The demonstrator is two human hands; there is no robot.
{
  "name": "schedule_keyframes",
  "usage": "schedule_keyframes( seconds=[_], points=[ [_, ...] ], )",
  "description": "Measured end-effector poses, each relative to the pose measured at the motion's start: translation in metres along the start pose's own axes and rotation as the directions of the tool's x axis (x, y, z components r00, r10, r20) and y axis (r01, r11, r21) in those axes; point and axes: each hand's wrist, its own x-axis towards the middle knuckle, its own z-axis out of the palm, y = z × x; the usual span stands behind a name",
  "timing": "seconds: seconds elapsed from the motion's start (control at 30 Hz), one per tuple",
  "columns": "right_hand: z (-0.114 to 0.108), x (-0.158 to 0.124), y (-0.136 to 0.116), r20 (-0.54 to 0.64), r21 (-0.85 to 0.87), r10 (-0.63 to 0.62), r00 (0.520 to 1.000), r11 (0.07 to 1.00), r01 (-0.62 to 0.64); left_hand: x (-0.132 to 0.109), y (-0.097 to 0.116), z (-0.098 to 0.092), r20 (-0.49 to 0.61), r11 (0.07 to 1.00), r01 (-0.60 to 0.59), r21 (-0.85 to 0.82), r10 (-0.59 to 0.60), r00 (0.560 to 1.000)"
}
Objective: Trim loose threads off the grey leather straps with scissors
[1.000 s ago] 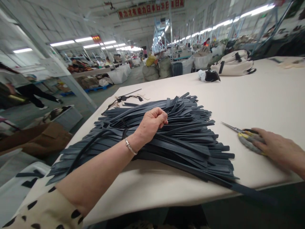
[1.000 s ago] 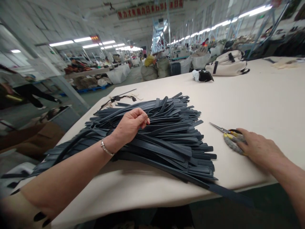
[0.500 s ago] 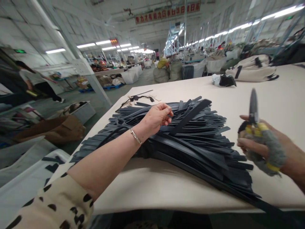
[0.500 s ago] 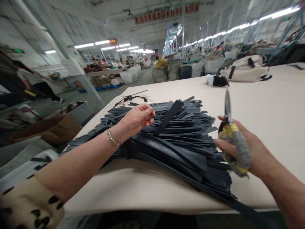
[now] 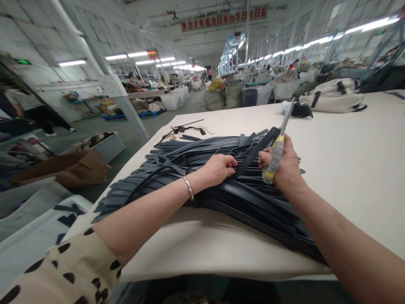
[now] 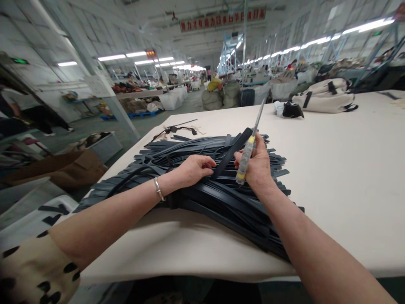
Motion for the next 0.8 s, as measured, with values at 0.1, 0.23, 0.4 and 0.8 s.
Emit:
schedule_keyframes(
  seconds=[0.1,0.23,0.4,0.8],
  points=[
    [0.003,0.012,0.008,0.003,0.034,-0.021,1.000,0.999,0.021,0.003,0.000,0.000,0.094,0.974,-0.030,0.226,0.009,0.996],
    [-0.002,0.010,0.014,-0.005,0.077,-0.028,1.000,0.997,0.029,0.012,-0.003,0.000,0.229,0.929,-0.072,0.362,-0.013,0.973],
    [-0.016,-0.013,0.011,-0.011,0.126,0.025,1.000,0.992,-0.023,0.020,-0.009,-0.008,0.365,0.956,-0.150,0.252,0.050,0.930],
    [-0.034,0.000,-0.033,0.313,0.297,0.204,0.928,0.906,-0.300,0.015,-0.015,-0.007,0.363,0.967,0.000,-0.255,0.096,0.927]
  ],
)
